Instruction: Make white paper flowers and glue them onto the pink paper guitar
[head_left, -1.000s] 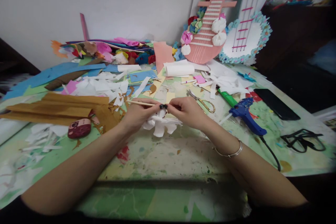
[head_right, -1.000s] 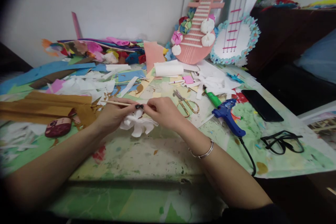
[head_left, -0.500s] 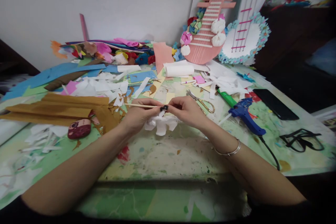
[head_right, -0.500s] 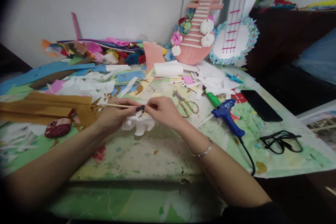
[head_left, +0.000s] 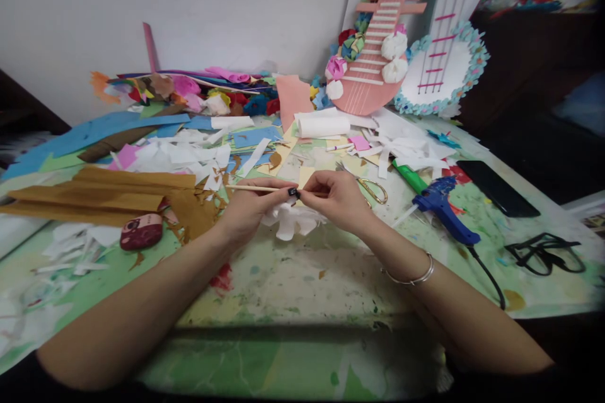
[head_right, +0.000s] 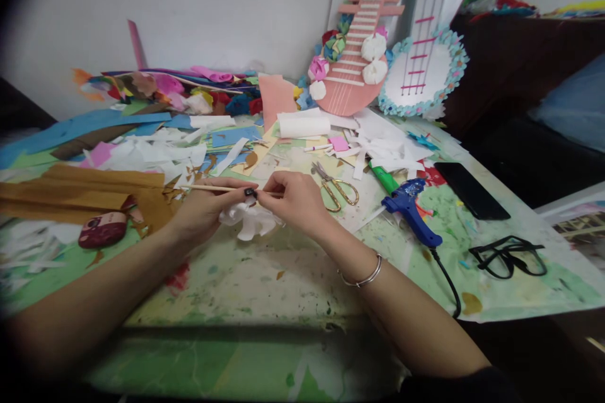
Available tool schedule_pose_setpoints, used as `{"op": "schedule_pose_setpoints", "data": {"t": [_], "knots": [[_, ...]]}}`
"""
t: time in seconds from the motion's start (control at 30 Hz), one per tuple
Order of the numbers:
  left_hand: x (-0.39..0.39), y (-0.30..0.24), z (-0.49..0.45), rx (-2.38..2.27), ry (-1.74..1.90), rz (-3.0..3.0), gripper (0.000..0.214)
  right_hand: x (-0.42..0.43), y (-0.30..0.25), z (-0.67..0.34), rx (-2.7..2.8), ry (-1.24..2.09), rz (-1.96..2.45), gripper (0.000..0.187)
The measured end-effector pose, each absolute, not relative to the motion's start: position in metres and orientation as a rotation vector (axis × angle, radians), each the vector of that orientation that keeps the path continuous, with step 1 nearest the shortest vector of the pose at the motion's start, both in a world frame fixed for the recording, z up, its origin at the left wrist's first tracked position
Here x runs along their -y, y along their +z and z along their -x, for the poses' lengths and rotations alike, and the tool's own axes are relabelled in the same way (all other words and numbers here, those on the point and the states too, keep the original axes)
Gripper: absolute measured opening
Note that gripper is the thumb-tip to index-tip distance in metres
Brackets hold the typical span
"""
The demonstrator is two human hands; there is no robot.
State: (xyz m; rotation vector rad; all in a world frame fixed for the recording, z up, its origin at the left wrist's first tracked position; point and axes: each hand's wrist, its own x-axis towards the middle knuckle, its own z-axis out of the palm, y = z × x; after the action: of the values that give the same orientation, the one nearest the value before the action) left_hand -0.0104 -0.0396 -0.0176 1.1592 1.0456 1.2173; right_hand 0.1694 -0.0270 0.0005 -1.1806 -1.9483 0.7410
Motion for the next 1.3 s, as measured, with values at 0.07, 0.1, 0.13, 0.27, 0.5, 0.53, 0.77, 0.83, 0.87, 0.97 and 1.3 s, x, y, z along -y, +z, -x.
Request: {"op": "schedule_pose_setpoints", "data": {"t": [0.07,0.1,0.13,0.27,0.5,0.53,0.77,0.83,0.87,0.97,1.3], "knots": [[0.0393,-0.0179,0.0094,-1.039,1.220,-1.121,0.022,0.0279,0.0005,-0.1693,1.948,0.707,1.181,0.022],[0.0392,-0.0177,0.0088,-1.036,1.226,-1.105,0.022,0.0284,0.0003,-0.1692,1.946,0.695,1.175,0.022],[0.0391,-0.0174,0.0084,-1.039,1.232,-1.101,0.021,0.0288,0.0000,-0.1691,1.943,0.683,1.169,0.021],[0.0382,-0.0162,0.0084,-1.088,1.221,-1.179,0.017,0.0300,-0.0015,-0.1687,1.910,0.652,1.131,0.019],[0.0342,-0.0173,0.0123,-1.094,1.261,-1.145,0.020,0.0250,0.0002,-0.1712,2.069,0.507,1.050,0.022],[0.0340,-0.0169,0.0124,-1.103,1.268,-1.131,0.021,0.0241,0.0003,-0.1715,2.092,0.472,1.050,0.025],[0.0362,-0.0114,0.0094,-1.102,1.304,-1.079,0.027,0.0224,-0.0008,-0.1722,2.097,0.386,1.054,0.021],[0.0362,-0.0102,0.0088,-1.088,1.307,-1.056,0.028,0.0229,-0.0010,-0.1722,2.080,0.426,1.037,0.018],[0.0359,-0.0097,0.0089,-1.081,1.306,-1.045,0.027,0.0234,-0.0010,-0.1722,2.078,0.442,1.031,0.017],[0.0348,-0.0086,0.0106,-1.055,1.277,-1.021,0.025,0.0255,-0.0001,-0.1720,2.097,0.449,1.027,0.017],[0.0346,-0.0090,0.0132,-1.022,1.202,-0.999,0.023,0.0261,0.0023,-0.1722,2.045,0.589,1.049,0.013]]}}
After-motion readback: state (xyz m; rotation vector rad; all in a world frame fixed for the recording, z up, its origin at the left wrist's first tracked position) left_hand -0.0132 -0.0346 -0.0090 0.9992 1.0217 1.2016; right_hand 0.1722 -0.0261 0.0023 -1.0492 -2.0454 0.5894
